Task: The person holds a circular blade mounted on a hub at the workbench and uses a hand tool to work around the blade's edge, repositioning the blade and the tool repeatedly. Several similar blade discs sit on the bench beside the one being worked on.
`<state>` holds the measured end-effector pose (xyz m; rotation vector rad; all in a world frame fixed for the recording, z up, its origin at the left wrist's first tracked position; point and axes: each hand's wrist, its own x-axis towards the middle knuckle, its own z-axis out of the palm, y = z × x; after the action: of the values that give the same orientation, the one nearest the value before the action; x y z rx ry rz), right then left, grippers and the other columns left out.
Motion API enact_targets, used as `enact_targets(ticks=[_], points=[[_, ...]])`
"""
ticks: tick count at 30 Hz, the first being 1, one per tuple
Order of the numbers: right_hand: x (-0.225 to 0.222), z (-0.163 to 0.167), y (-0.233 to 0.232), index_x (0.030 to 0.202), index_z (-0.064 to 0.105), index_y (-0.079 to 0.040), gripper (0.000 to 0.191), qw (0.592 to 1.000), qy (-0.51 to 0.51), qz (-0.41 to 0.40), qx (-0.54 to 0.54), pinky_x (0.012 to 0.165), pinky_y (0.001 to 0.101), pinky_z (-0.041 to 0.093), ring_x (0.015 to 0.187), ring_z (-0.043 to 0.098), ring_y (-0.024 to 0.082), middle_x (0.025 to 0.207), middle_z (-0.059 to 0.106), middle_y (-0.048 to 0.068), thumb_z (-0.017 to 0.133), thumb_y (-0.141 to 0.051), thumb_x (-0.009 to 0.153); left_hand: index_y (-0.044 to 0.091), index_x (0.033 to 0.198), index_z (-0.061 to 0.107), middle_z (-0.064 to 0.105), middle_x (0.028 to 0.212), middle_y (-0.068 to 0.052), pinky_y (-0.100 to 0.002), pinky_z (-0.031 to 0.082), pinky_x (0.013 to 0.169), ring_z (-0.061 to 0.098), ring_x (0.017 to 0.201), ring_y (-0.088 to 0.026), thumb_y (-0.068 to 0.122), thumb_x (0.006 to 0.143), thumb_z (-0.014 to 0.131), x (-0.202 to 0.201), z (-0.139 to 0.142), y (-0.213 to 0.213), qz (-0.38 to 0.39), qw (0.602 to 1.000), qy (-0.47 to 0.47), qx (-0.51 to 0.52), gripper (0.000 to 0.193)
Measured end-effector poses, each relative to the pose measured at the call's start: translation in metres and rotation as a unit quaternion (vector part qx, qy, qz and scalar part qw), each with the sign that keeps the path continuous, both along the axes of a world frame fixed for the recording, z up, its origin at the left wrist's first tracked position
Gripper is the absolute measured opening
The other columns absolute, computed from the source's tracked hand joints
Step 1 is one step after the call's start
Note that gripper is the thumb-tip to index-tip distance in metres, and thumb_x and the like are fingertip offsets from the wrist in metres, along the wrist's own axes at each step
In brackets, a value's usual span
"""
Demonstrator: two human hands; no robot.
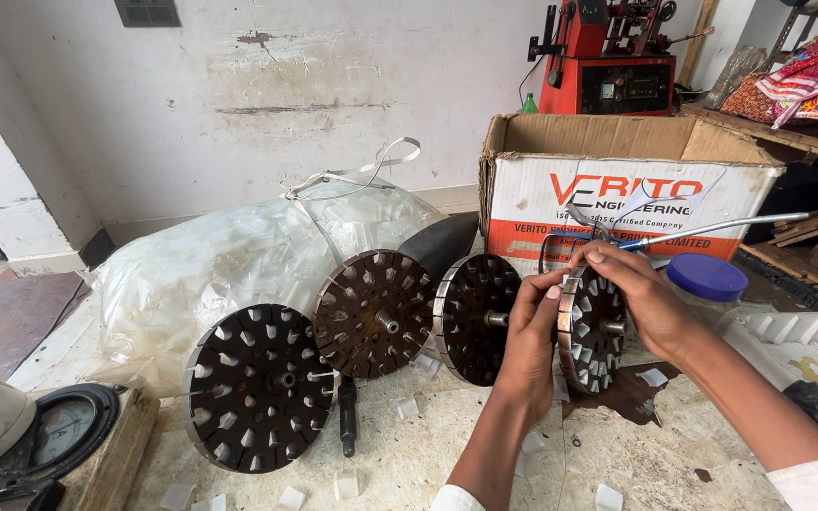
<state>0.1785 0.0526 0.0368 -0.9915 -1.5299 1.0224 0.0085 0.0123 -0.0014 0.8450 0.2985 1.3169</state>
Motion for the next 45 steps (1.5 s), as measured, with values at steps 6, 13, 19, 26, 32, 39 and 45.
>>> enact_targets(ticks=[6,13,19,26,32,39,45], points=[[-0.010,-0.001,0.000,0.105,0.066,-0.010,0.027,0.998,-0.060,0.012,0.024,0.099,0.0309,0.038,0.110,0.055,0.011,0.106,0.063,-0.001,0.051,-0.033,0.101,0.014,0.118,0.063,0.066,0.103,0.002,-0.025,0.053,0.078,0.062,0.090,-0.006,0.033,0.106,0.054,0.006,-0.009,0.009,0.046,0.997,-0.005,-0.061,0.025],[-0.018,-0.002,-0.002,0.104,0.065,-0.009,0.027,0.995,-0.073,0.002,0.066,0.098,0.0294,0.038,0.108,0.053,0.011,0.105,0.061,-0.001,0.052,-0.032,0.100,0.013,0.113,0.060,0.065,0.098,-0.001,-0.027,0.054,0.072,0.062,0.081,-0.008,0.034,0.110,0.049,0.008,-0.015,0.010,0.033,0.995,-0.033,-0.083,0.025],[-0.021,-0.005,-0.001,0.103,0.064,-0.009,0.027,0.996,-0.065,-0.018,0.066,0.095,0.0298,0.039,0.102,0.053,0.011,0.099,0.060,0.000,0.051,-0.033,0.101,0.013,0.123,0.060,0.068,0.105,-0.003,-0.030,0.055,0.081,0.066,0.092,-0.012,0.034,0.108,0.038,0.009,-0.007,0.003,0.068,0.989,-0.007,-0.127,0.034],[-0.026,-0.013,0.001,0.102,0.064,-0.006,0.027,0.994,-0.012,-0.059,0.088,0.094,0.0289,0.040,0.099,0.053,0.010,0.097,0.060,-0.001,0.051,-0.029,0.102,0.025,0.146,0.052,0.066,0.132,0.003,-0.029,0.050,0.101,0.063,0.118,-0.012,0.019,0.100,0.046,0.007,0.001,-0.007,0.108,0.987,-0.026,-0.113,0.046],[-0.025,-0.019,0.000,0.101,0.062,0.004,0.039,0.913,-0.130,-0.358,0.149,0.081,0.0415,0.044,0.087,0.057,0.024,0.093,0.063,0.014,0.050,-0.033,0.105,0.007,0.128,0.066,0.070,0.120,-0.003,-0.029,0.047,0.100,0.062,0.110,-0.013,0.028,0.102,0.053,0.011,-0.011,0.005,0.139,0.988,0.008,-0.072,0.036],[-0.008,-0.015,0.006,0.109,0.058,0.006,0.050,0.898,-0.118,-0.425,-0.018,0.088,0.0477,0.045,0.101,0.059,0.032,0.107,0.064,0.022,0.043,-0.042,0.109,0.001,0.115,0.066,0.070,0.094,-0.010,-0.035,0.050,0.084,0.060,0.088,-0.017,0.033,0.104,0.057,0.021,-0.015,-0.001,0.220,0.935,0.275,0.033,0.034],[-0.020,-0.017,0.005,0.153,0.040,-0.015,0.059,0.932,-0.016,-0.302,-0.200,0.112,0.0602,0.021,0.145,0.026,0.028,0.156,0.035,0.010,0.041,-0.052,0.107,-0.002,0.107,0.064,0.069,0.083,-0.011,-0.037,0.051,0.074,0.058,0.077,-0.017,0.030,0.103,0.054,0.007,0.001,-0.014,0.356,0.912,0.202,0.011,0.034]])
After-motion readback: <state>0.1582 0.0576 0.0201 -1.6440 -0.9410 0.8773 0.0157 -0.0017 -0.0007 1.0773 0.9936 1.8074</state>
